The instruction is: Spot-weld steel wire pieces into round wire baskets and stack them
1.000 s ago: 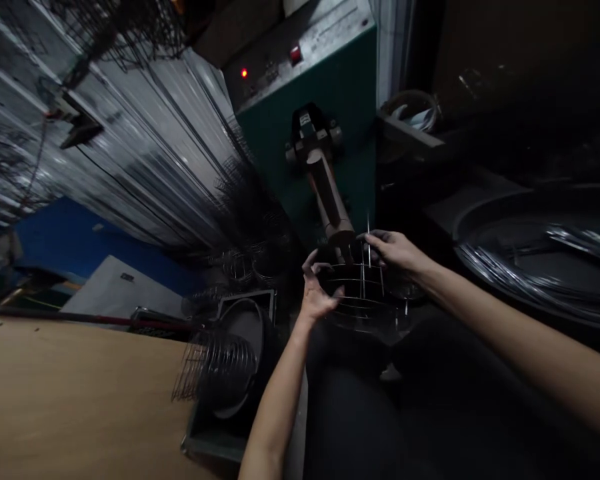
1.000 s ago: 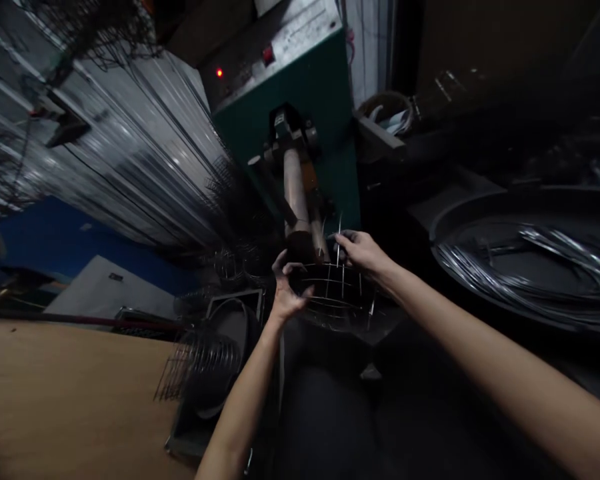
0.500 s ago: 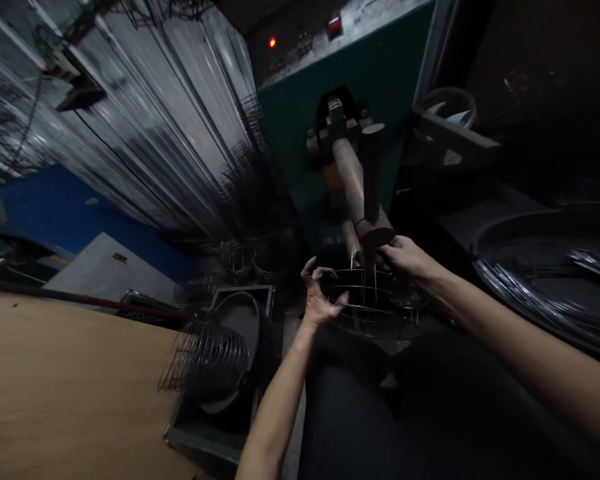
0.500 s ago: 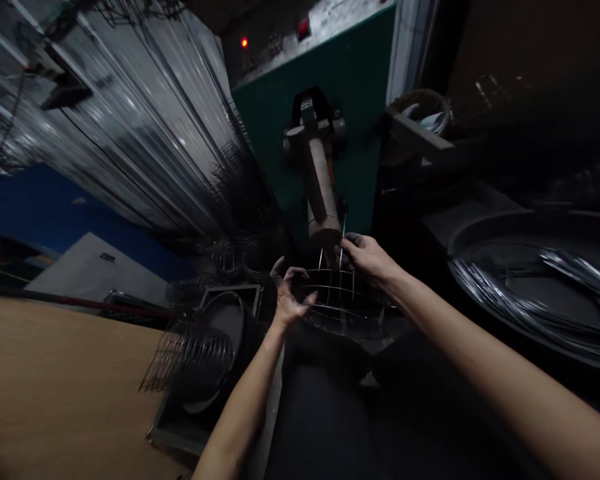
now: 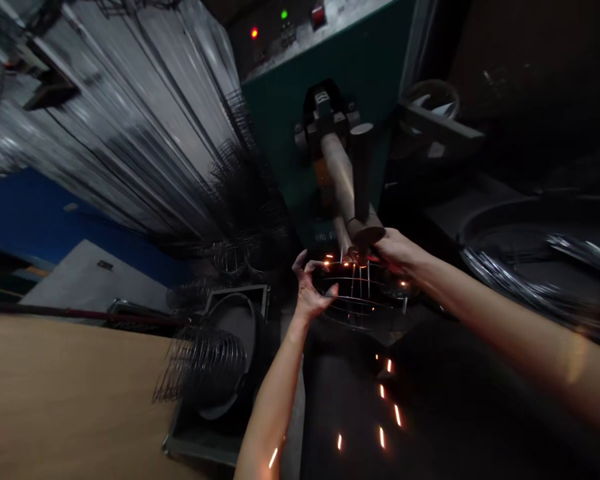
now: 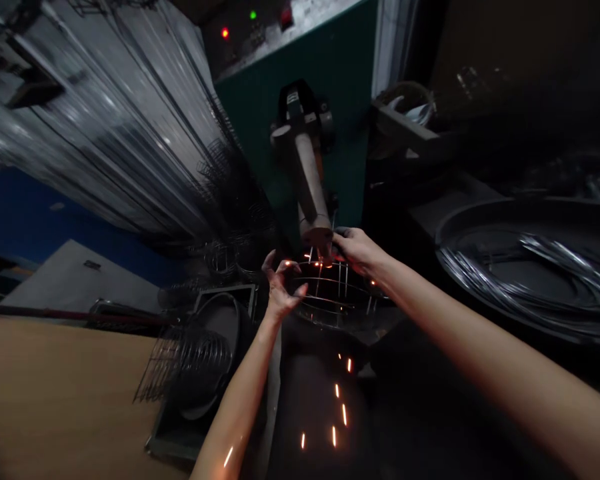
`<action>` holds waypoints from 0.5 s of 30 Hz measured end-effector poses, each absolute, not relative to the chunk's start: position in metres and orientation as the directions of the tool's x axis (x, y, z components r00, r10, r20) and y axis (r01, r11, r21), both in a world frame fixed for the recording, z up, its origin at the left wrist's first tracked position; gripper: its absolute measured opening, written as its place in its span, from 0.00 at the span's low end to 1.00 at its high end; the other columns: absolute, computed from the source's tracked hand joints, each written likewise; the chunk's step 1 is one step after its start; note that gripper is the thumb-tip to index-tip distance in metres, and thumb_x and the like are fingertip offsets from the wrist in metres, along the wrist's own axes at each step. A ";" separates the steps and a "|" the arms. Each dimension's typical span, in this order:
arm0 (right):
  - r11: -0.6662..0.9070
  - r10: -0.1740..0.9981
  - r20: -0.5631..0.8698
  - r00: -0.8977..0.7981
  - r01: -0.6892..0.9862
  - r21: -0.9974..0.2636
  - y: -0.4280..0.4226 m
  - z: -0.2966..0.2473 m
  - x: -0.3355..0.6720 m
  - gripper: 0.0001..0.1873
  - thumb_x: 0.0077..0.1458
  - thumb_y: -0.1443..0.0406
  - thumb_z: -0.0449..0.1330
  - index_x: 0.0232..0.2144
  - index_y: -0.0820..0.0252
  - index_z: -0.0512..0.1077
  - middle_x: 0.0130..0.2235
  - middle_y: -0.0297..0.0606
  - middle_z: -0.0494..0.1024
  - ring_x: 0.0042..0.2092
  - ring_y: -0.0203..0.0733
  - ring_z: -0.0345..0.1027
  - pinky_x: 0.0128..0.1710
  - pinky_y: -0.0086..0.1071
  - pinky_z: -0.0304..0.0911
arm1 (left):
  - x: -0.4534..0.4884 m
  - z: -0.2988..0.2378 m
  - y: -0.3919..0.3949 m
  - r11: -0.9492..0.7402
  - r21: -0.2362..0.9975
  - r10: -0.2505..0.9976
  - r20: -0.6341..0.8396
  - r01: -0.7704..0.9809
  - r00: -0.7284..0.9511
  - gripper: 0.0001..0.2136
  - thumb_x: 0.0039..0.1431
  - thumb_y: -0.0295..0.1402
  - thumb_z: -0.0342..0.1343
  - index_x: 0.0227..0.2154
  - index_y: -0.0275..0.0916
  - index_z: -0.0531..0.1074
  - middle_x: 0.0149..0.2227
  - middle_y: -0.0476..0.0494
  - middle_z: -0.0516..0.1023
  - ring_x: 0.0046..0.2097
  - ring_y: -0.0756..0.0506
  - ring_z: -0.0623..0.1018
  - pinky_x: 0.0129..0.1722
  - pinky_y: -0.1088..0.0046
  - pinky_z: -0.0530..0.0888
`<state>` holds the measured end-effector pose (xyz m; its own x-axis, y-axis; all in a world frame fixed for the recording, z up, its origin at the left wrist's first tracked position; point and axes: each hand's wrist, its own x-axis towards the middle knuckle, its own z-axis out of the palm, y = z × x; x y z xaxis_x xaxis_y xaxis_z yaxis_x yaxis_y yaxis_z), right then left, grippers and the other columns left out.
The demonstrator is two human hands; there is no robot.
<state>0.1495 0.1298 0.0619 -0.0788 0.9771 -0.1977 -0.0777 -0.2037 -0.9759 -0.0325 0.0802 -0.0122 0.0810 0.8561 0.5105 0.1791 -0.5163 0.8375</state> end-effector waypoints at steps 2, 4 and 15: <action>-0.256 0.966 -0.251 -0.054 -0.111 -0.960 0.137 0.067 0.151 0.13 0.49 0.66 0.65 0.20 0.61 0.64 0.17 0.31 0.64 0.18 0.28 0.54 0.17 0.22 0.50 | -0.034 -0.010 0.083 -0.531 0.822 0.847 0.521 0.205 0.107 0.39 0.48 0.32 0.59 0.58 0.44 0.42 0.38 0.46 0.69 0.39 0.46 0.72 0.42 0.65 0.71; -0.301 0.953 -0.302 -0.016 -0.142 -0.943 0.146 0.077 0.156 0.11 0.50 0.69 0.64 0.21 0.62 0.64 0.17 0.30 0.64 0.18 0.28 0.53 0.15 0.21 0.48 | -0.035 -0.008 0.083 -0.559 0.783 0.828 0.542 0.273 0.144 0.39 0.47 0.31 0.60 0.59 0.43 0.42 0.38 0.46 0.69 0.40 0.45 0.72 0.44 0.63 0.71; -0.229 0.969 -0.245 -0.016 0.298 -0.927 0.063 0.079 0.236 0.23 0.40 0.51 0.71 0.28 0.64 0.72 0.18 0.30 0.65 0.18 0.29 0.54 0.16 0.24 0.49 | 0.001 -0.047 -0.019 -0.797 0.271 0.599 0.472 0.541 0.647 0.29 0.42 0.36 0.65 0.51 0.51 0.68 0.42 0.39 0.73 0.39 0.40 0.71 0.39 0.61 0.68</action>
<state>0.2364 0.0634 0.0792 -0.0157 0.9694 -0.2449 0.2981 -0.2293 -0.9266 0.0015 -0.0185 -0.0472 0.6465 0.5991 0.4722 0.5406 -0.7966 0.2705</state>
